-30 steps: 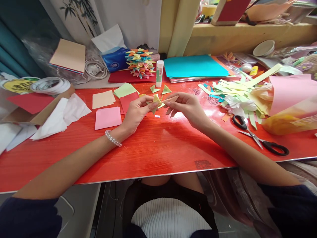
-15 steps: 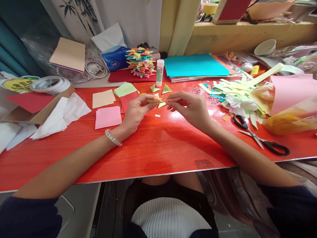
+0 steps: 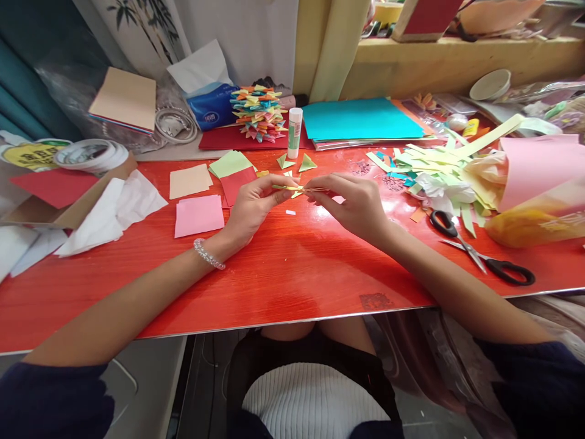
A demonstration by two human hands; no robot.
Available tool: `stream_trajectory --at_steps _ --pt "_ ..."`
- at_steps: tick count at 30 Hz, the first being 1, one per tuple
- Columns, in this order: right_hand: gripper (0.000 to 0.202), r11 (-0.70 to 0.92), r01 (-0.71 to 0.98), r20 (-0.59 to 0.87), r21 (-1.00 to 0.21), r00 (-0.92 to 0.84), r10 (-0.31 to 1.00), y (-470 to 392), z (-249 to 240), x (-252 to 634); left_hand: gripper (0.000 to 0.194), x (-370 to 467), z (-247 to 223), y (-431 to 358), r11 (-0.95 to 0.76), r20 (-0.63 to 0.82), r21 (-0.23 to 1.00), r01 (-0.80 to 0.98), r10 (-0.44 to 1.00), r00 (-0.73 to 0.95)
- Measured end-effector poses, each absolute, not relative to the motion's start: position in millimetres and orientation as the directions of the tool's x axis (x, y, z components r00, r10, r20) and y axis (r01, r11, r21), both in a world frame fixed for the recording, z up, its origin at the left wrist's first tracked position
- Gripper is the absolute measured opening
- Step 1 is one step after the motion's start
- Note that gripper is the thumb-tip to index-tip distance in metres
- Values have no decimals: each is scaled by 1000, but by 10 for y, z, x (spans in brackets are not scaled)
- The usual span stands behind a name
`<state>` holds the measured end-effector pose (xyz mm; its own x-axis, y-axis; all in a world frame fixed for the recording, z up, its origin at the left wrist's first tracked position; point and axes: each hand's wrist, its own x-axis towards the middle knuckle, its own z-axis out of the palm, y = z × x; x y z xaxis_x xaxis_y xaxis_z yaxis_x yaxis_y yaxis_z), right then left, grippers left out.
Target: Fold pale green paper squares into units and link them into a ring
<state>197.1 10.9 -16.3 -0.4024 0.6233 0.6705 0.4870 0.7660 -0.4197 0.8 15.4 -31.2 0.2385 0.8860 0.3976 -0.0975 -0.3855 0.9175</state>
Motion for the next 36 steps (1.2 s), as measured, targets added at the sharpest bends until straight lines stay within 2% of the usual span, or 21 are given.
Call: stream_trajectory --at_steps 5,9,15,24,29,32,36 --pt "19 654 366 566 -662 -329 756 105 -129 1965 10 4 -330 176 -382 392 920 -88 891 229" --pt "20 617 334 527 -712 -327 785 114 -115 1975 9 13 -325 172 -375 384 923 -83 894 232" --pt "13 672 393 566 -628 -361 741 93 -92 1995 11 12 -321 177 -376 385 923 -84 894 231" --pt "16 696 460 577 -551 -393 716 76 -70 2012 8 31 -267 116 -357 352 934 -15 913 206" --pt "15 791 509 684 -339 -443 579 95 -125 2032 9 29 -269 98 -401 390 916 9 895 216" --pt "16 808 548 696 -219 -493 522 116 -151 2052 11 24 -286 93 -450 430 891 51 877 215" --pt "17 819 539 674 -198 -532 513 123 -150 2064 11 19 -300 76 -488 465 868 95 865 189"
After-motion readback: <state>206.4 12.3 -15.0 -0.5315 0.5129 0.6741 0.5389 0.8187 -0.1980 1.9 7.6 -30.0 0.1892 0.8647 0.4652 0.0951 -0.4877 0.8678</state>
